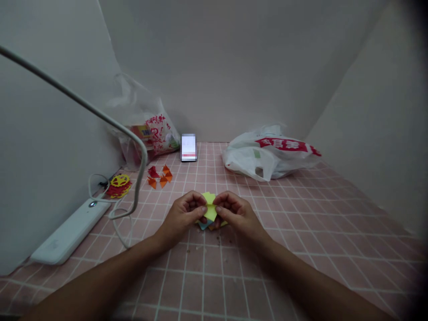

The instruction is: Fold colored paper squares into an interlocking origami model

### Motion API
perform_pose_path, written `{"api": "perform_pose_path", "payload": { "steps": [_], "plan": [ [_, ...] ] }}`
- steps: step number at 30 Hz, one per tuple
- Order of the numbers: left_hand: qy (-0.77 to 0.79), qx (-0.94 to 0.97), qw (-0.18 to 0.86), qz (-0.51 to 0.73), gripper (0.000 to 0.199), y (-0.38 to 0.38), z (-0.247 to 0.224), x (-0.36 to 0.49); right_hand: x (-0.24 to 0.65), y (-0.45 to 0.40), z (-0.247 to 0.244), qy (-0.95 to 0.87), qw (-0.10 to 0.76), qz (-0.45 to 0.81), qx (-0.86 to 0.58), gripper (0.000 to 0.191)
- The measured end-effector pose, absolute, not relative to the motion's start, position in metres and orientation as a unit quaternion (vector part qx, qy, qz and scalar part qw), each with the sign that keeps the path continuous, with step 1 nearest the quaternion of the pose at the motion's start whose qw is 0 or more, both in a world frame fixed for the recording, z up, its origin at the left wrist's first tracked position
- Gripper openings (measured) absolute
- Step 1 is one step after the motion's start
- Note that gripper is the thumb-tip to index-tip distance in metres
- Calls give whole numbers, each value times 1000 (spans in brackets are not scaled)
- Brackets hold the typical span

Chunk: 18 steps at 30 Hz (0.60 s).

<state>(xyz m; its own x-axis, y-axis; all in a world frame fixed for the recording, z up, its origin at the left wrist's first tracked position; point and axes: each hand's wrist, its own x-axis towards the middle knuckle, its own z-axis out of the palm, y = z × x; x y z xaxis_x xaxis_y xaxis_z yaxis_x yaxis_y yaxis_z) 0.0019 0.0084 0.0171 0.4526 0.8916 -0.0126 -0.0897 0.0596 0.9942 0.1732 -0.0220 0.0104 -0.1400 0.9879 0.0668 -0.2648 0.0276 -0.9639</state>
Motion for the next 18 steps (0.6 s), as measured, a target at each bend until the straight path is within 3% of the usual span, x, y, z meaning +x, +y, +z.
{"api": "perform_pose_path", "payload": {
  "steps": [18],
  "plan": [
    [326, 551, 637, 429, 8, 5, 16, 0, 173, -25, 7, -455, 554, 610, -337, 4]
  ]
}}
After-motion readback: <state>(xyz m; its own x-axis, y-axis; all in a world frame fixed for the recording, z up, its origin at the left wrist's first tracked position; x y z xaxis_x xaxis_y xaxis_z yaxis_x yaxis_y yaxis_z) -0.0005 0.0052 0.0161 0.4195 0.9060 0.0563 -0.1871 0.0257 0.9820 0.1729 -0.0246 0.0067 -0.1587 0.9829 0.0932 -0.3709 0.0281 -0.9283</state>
